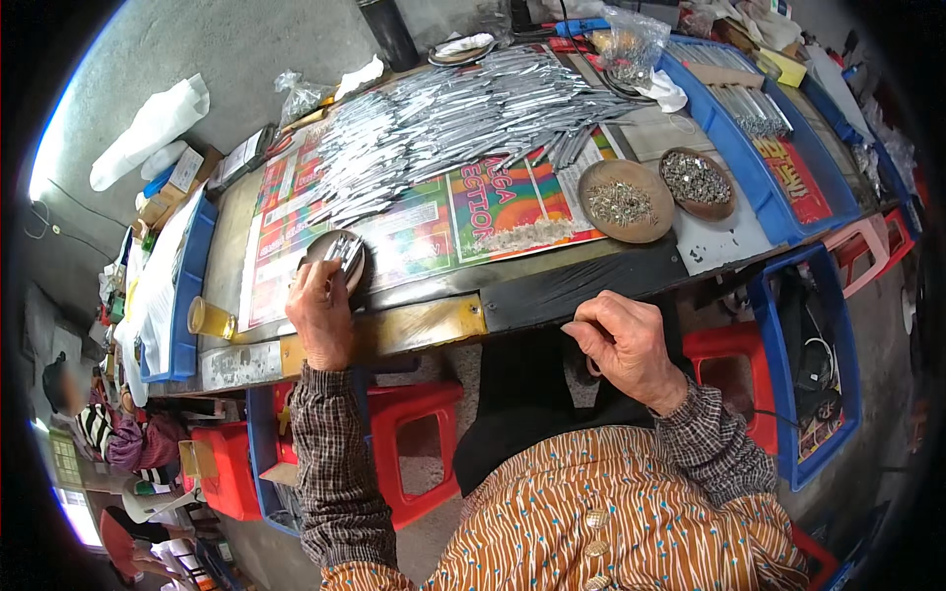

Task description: The person repeatedly picks up small components from containers and attaches them to metal pins by hand, placing the assembled pieces into a small dish.

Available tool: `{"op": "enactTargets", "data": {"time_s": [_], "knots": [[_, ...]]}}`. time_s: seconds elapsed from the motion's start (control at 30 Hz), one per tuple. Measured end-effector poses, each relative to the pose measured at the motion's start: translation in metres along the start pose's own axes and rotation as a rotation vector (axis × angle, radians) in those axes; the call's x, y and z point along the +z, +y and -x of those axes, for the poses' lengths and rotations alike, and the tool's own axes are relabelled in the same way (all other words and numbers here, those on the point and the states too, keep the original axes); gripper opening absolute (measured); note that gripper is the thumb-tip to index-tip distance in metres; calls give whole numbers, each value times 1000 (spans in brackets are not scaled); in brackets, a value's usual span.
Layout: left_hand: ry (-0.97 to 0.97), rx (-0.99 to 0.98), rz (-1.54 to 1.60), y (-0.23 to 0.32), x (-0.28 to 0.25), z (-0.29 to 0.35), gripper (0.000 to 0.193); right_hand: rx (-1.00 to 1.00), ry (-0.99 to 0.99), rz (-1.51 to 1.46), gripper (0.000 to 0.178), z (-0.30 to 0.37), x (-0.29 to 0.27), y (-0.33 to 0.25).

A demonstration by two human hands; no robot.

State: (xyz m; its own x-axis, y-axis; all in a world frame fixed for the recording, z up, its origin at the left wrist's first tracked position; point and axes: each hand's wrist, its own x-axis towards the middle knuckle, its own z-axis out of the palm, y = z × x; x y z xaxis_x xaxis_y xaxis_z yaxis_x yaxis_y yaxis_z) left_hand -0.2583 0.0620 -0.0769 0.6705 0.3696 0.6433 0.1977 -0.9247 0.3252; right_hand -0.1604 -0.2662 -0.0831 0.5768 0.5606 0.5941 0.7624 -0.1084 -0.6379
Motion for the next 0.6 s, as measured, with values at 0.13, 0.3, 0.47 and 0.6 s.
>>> {"op": "enactTargets", "data": {"time_s": [0.13, 0.3, 0.47, 0.6], "knots": [[8, 66, -74, -10, 9, -5, 17, -5, 8, 47, 17, -3, -5, 7], [-6, 62, -149, -16, 14, -7, 11, -4, 76, 74, 15, -6, -14, 14], [-8, 98, -176, -22, 15, -8, 10, -8, 142, 133, 12, -6, -27, 27], [-24, 84, -206, -20, 16, -9, 11, 81, 158, 230, 13, -4, -45, 38]]}}
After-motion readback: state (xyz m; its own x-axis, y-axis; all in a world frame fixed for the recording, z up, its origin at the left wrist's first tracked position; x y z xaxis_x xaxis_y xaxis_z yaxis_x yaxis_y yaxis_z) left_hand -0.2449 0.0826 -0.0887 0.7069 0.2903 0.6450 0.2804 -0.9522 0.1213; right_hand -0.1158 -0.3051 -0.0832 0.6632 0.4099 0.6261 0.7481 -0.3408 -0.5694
